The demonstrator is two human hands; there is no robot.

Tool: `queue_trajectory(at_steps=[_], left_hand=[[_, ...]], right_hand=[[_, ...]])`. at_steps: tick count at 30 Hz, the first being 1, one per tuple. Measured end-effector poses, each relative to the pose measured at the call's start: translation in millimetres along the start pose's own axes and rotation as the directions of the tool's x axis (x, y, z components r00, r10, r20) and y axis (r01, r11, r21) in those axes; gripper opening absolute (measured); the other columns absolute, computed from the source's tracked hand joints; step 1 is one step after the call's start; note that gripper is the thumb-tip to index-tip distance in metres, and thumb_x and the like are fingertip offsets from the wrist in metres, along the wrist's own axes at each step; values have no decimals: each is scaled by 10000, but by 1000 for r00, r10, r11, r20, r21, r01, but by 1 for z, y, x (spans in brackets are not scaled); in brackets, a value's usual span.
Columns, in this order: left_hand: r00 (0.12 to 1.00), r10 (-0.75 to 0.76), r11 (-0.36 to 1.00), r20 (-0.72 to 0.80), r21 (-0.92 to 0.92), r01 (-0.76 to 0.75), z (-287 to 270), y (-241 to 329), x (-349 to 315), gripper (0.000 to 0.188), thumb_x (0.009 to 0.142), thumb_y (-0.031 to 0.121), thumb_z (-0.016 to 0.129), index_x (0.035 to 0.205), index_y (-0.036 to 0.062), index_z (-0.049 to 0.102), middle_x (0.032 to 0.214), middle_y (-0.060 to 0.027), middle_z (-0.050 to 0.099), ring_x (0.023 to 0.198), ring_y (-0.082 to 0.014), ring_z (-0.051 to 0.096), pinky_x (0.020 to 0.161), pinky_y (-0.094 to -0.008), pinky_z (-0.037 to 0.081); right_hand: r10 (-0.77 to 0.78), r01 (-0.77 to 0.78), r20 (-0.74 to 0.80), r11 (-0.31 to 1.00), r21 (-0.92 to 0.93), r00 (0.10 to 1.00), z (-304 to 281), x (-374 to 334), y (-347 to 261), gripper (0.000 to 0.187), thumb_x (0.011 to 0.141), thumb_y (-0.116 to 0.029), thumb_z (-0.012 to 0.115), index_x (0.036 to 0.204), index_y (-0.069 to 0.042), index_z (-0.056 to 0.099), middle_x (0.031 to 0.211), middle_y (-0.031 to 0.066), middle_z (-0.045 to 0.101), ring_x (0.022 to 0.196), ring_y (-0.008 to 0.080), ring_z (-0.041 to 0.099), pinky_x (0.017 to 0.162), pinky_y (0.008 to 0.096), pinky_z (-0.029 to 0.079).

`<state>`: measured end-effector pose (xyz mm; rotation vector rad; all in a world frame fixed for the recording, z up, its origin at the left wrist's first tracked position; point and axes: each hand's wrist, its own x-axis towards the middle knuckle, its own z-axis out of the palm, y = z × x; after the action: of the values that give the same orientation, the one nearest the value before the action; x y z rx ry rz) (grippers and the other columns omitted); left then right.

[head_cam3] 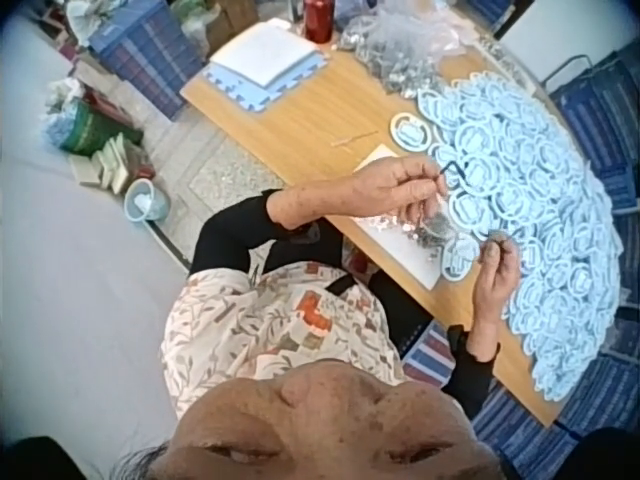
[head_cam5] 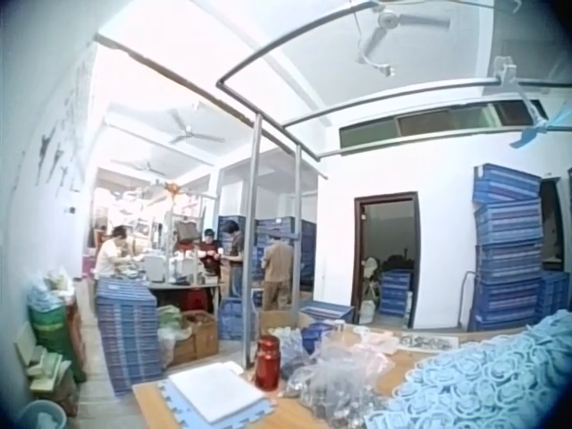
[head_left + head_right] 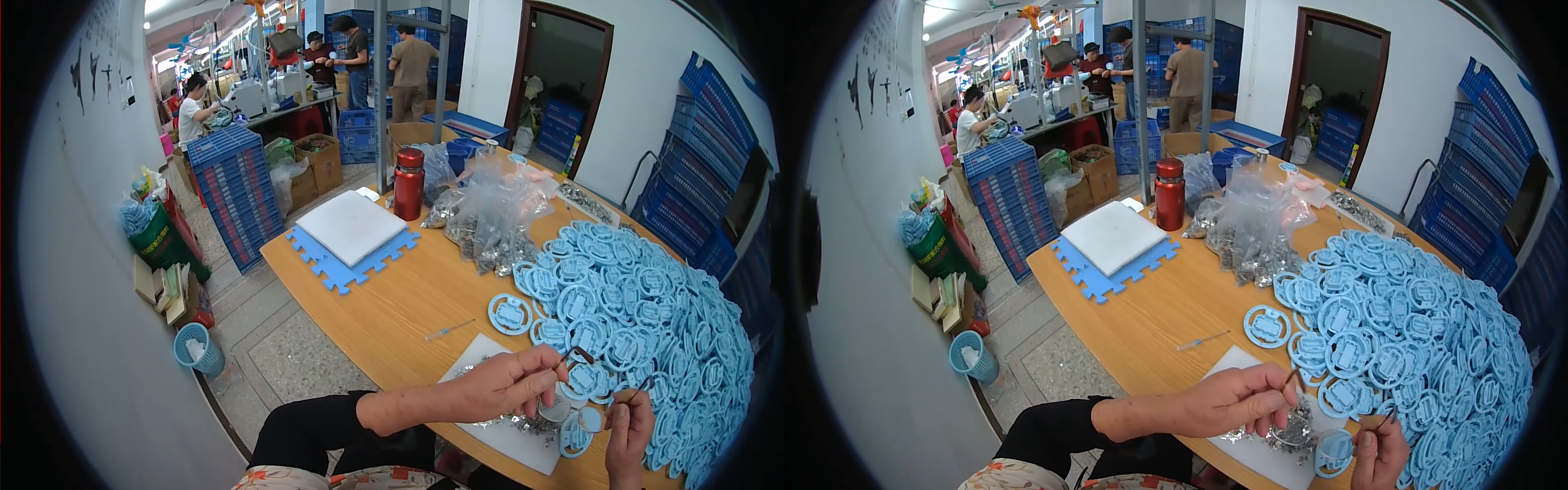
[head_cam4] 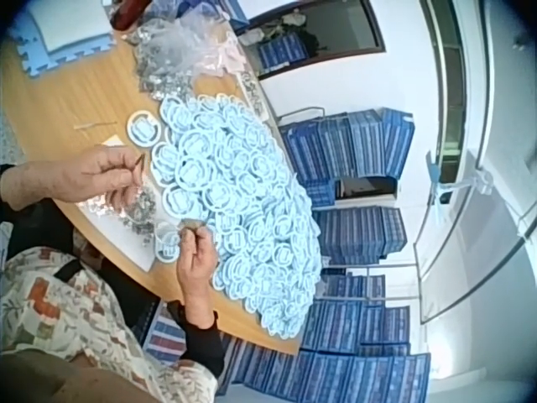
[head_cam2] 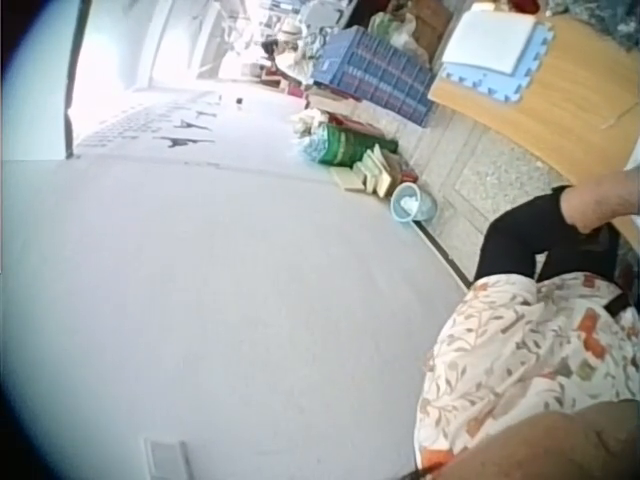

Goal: Assemble small silver metal components into blue circular plastic frames at a factory workstation.

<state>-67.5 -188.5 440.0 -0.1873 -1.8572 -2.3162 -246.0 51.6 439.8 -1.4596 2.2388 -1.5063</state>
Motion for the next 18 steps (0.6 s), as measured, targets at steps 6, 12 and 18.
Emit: queue_trajectory(at_steps=[6, 12, 18], left_hand=[[999, 39, 999, 32, -6, -39, 4, 10, -11, 165, 1064, 147, 482, 1176, 39, 535, 1001, -51, 628, 815, -73, 594, 718, -234, 499], [975, 203, 978, 93, 26, -206, 9, 43, -32, 79, 1001, 50, 568, 1030, 12, 630, 1043, -114, 667, 876, -178, 667, 747, -285, 528], [881, 455, 840, 129, 265, -473, 12, 56, -38, 189, 978, 22, 555, 1121, 16, 679, 995, -84, 657, 886, -196, 645, 777, -314, 500]], right_hand=[[56, -30, -119, 977, 213, 991, -1, -4, -9, 194, 1056, -219, 482, 1067, -29, 518, 700, 21, 524, 565, 69, 460, 503, 227, 377], [5, 28, -135, 971, 238, 991, -7, -4, -51, 205, 1041, -222, 510, 1112, -30, 529, 712, 41, 548, 560, 69, 481, 481, 212, 385], [-138, 163, -162, 975, 152, 977, -16, -3, -66, 271, 1038, -249, 526, 1217, -50, 490, 718, 78, 582, 520, 97, 474, 492, 229, 404]])
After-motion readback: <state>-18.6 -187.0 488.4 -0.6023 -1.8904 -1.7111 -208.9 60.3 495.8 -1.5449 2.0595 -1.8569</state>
